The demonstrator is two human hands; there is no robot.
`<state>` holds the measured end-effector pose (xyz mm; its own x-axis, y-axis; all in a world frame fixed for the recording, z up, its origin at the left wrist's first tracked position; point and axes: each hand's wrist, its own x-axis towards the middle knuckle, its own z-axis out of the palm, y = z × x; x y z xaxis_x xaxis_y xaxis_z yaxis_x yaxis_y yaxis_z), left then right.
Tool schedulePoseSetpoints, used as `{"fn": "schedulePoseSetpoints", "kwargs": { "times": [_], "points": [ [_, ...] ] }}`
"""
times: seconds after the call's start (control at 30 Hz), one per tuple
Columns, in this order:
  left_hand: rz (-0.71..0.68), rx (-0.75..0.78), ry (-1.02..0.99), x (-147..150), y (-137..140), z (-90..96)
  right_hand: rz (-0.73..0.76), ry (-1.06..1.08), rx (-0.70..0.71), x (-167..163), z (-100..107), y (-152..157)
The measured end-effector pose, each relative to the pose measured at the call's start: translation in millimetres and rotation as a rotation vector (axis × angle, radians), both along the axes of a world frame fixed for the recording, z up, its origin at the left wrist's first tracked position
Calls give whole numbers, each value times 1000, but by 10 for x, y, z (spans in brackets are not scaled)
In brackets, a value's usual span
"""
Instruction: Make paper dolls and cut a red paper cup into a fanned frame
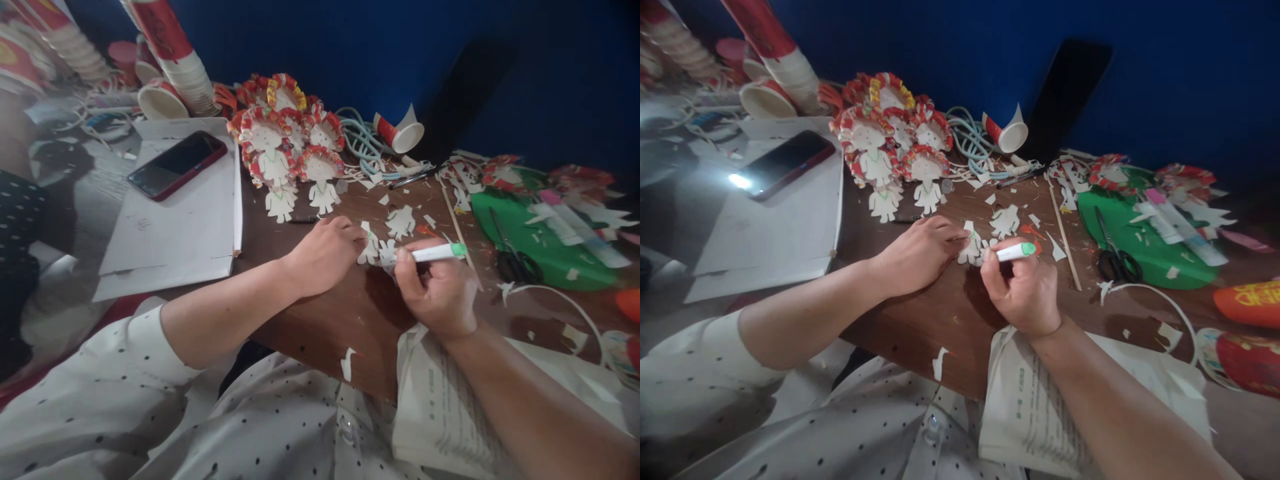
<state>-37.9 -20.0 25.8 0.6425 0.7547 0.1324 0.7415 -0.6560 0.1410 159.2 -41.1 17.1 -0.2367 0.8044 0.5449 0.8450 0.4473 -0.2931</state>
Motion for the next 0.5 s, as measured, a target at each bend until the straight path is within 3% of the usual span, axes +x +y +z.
{"fn": "schedulePoseSetpoints", "kwargs": {
  "times": [0.5],
  "points": [
    [6,-19,12,4,-8,11,12,-16,-31,-19,-19,27]
  ]
}}
